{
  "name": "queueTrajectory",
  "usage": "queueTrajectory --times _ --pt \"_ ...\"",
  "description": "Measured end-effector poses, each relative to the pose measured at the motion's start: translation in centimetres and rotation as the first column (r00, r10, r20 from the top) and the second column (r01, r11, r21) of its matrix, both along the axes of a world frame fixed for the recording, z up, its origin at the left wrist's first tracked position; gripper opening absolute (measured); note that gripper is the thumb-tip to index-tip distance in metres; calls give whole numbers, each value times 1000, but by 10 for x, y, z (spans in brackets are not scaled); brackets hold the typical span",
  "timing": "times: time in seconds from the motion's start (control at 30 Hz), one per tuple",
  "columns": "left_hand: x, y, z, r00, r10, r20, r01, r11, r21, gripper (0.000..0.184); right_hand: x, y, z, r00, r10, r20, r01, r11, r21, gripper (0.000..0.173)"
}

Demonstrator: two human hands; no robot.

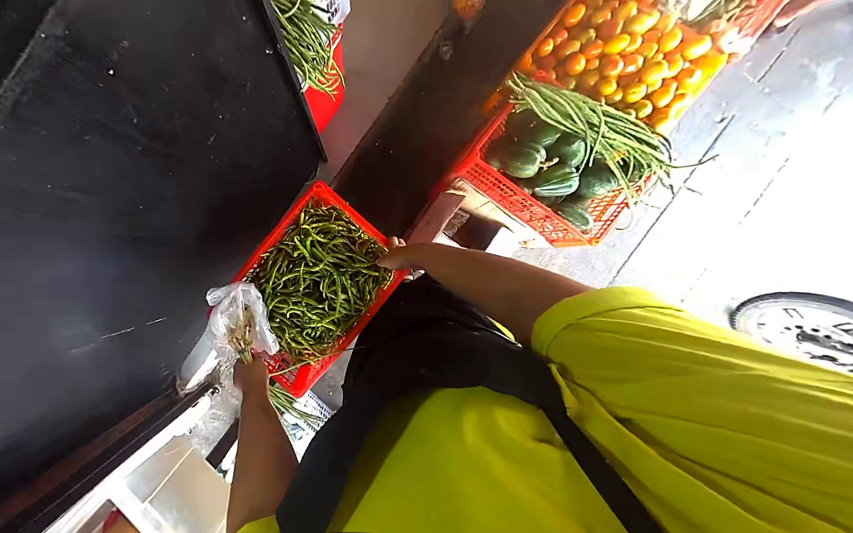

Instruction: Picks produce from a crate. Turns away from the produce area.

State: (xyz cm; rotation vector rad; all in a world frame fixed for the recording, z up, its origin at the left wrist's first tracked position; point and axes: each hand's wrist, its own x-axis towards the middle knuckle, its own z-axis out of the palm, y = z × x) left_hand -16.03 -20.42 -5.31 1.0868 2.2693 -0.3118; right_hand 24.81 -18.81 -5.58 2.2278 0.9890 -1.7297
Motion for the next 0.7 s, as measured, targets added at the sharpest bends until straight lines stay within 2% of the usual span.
queueTrajectory --times 0.1,0.2,0.27,0.43,0.57,0.7 --pt "1 -14 5 1000 2 8 -2 1000 27 50 0 1 -22 999 11 30 -12 1000 12 90" --pt "-1 -20 2 1000 -15 -12 15 1000 11 49 -3 5 -7 999 5 32 -4 1000 -11 85" --pt "-9 -15 -3 999 -33 -4 33 999 -5 48 -6 11 13 998 64 21 -63 997 -43 82" --pt "-26 -8 -15 995 -4 99 -5 996 91 47 -11 15 11 987 134 92 -133 991 -11 89" --pt "-21 -30 -14 985 89 149 -108 986 127 49 -13 10 15 984 157 85 -156 988 -11 88" --pt "-23 -62 -13 990 76 119 -86 993 86 47 -15 12 15 966 242 94 -240 970 -25 87"
